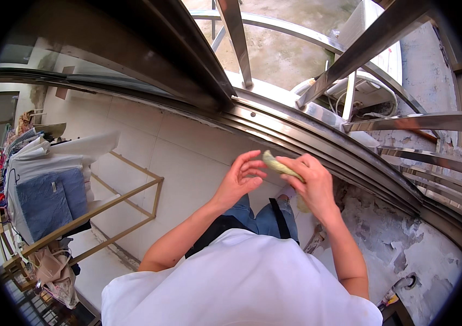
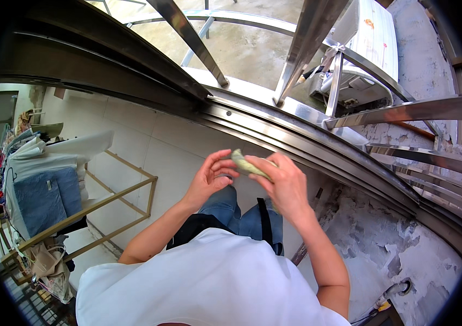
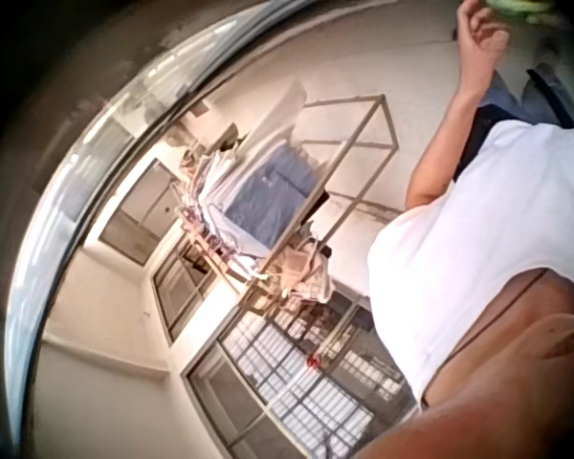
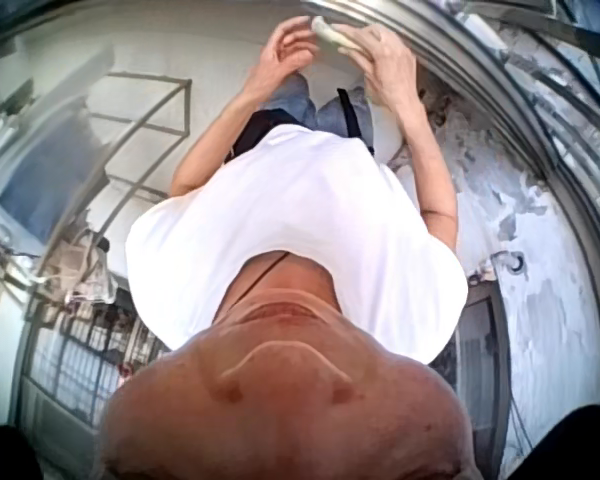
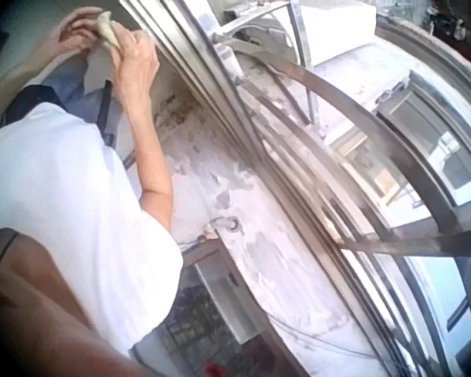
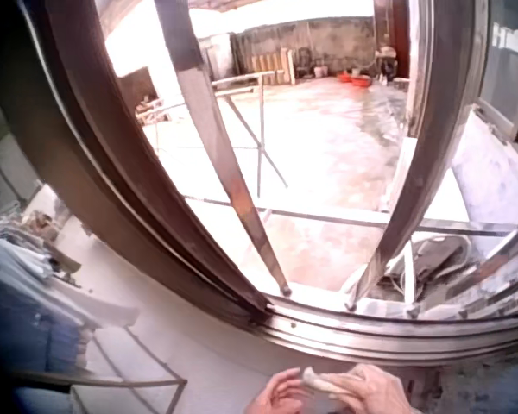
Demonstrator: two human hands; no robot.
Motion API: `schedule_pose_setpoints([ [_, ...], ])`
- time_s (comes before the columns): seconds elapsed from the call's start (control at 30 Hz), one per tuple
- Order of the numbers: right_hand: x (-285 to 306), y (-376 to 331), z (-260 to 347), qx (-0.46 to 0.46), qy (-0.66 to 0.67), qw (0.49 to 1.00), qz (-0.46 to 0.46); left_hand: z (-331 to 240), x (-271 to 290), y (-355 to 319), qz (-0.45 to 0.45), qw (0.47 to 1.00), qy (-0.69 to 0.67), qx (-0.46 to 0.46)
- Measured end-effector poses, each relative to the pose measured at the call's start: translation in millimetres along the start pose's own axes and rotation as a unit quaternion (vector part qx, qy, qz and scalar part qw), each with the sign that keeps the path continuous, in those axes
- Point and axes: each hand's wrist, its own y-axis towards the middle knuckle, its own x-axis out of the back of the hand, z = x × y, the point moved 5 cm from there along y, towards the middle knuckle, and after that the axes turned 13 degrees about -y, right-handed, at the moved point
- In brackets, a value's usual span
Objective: The person wrings out a cloth in a basin and then wipes the tracks and frame of a sliding window.
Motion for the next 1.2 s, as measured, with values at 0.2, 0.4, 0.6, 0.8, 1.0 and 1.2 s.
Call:
schedule_pose_setpoints([
  [0.2, -57.8, 69.9, 37.3, 0.037, 0.024, 0.994, -0.098, -36.9, 52.0, 33.2, -0.126, 0.985, 0.014, -0.119],
  [0.4, -98.3, 118.5, 35.6, 0.051, -0.103, 0.988, -0.1, -71.5, 77.1, 40.3, -0.201, 0.856, 0.374, -0.294],
  [0.6, -104.1, 125.3, 39.3, 0.007, -0.082, 0.982, -0.168, -72.7, 63.7, 49.2, -0.096, 0.677, 0.648, -0.334],
  [0.8, -105.6, 128.2, 44.6, 0.103, -0.133, 0.975, -0.148, -78.9, 64.5, 53.3, -0.086, 0.651, 0.712, -0.25],
  [1.0, -100.5, 133.8, 44.0, 0.172, -0.162, 0.97, -0.056, -80.2, 73.5, 54.9, -0.097, 0.712, 0.666, -0.2],
  [1.2, -106.4, 132.1, 40.5, 0.13, -0.13, 0.982, -0.033, -79.3, 68.0, 63.3, -0.067, 0.645, 0.738, -0.186],
])
